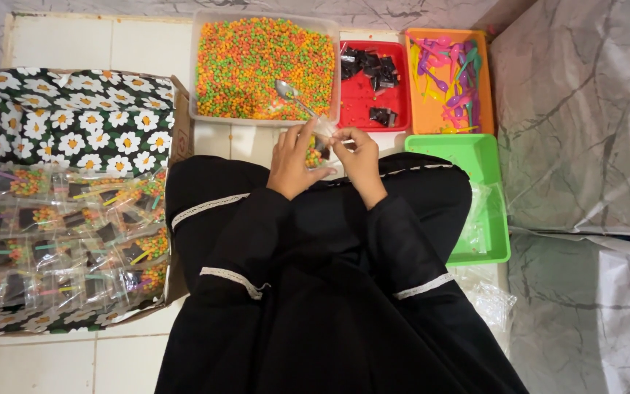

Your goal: The person fills small plastic bags with colorful round candies using a spoon, weighs each bag on a scale, and places the filled bags into a floral-patterned basket.

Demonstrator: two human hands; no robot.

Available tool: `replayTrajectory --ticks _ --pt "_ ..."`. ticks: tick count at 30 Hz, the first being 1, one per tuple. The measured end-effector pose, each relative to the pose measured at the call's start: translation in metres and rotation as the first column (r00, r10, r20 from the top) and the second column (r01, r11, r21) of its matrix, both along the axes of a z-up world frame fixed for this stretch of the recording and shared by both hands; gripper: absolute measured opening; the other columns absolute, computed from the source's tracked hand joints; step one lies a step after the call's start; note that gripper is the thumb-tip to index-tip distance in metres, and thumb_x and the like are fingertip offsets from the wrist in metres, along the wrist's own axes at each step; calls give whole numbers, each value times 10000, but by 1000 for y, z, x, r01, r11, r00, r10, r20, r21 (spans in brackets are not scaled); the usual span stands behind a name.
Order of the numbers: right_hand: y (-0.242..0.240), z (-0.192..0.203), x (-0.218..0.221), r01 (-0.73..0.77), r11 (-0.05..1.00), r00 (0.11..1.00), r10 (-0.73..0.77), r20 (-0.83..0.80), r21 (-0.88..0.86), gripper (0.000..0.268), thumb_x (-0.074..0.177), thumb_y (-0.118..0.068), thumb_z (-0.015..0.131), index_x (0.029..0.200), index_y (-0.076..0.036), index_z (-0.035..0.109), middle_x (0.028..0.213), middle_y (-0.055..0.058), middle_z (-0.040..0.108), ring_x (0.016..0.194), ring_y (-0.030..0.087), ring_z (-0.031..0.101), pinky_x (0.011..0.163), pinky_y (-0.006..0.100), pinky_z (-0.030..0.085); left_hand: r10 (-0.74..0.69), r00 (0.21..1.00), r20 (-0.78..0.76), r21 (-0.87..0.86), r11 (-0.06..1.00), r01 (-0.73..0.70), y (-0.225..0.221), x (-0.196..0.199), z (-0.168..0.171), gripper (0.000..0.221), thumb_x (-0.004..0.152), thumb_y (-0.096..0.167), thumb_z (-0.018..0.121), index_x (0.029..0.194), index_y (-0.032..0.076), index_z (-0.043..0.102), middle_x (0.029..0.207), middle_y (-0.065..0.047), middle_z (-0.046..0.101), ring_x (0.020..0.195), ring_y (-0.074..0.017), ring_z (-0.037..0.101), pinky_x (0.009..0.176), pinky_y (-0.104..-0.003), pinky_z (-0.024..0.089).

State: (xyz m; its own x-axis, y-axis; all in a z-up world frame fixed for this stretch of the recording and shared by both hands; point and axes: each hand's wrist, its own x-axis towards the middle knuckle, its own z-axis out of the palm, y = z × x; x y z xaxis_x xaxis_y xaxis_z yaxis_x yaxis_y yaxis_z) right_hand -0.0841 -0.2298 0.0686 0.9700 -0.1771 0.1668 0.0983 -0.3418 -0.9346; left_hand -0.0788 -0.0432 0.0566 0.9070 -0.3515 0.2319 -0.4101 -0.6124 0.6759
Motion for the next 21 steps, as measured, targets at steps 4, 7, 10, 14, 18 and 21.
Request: replayTrajectory --ticks 4,7,10,14,18,21 --pt "6 13 -4 -48 998 999 48 7 47 137 891 -23 733 1023 -58 742 781 81 692 827 171 688 820 347 577 2 999 -35 -151 988 -7 1 3 10 948 838 451 855 1598 179 357 1305 -115 528 1210 -367 516 997 -560 466" --pt "7 19 -5 -78 994 997 77 15 76 149 892 -35 737 1034 -82 733 771 59 732 819 160 723 834 340 577 9 995 -100 -354 934 -44 5 11 9 552 987 353 737 1454 135 539 1126 -107 692 994 -292 625 818 -415 530" --pt "8 36 -9 -105 988 994 105 8 113 119 912 -33 714 1024 -72 715 752 42 727 804 115 688 831 325 563 -3 992 -123 -391 919 -46 4 21 7 399 967 391 777 1309 216 669 1059 -38 741 914 -212 667 744 -351 554" --pt "-3 46 -3 -188 982 978 189 86 -21 64 899 -63 747 930 -118 738 745 25 720 877 171 684 910 339 522 -32 965 -260 -552 825 -122 1 26 17 176 945 297 791 1096 238 723 960 32 774 788 -89 639 624 -221 491" --pt "-12 54 -2 -232 941 948 276 162 -246 67 829 -82 804 835 -136 764 776 36 649 935 257 595 960 381 472 -63 951 -303 -645 748 -157 0 29 13 102 969 268 774 1028 193 736 954 5 790 831 -62 657 654 -218 536" --pt "-14 60 -5 -230 937 949 276 151 -264 81 774 -111 842 801 -137 771 786 23 548 904 231 523 920 364 455 -66 945 -320 -658 733 -172 -4 25 16 84 976 245 759 1021 184 722 956 -4 793 852 -59 671 669 -225 566"
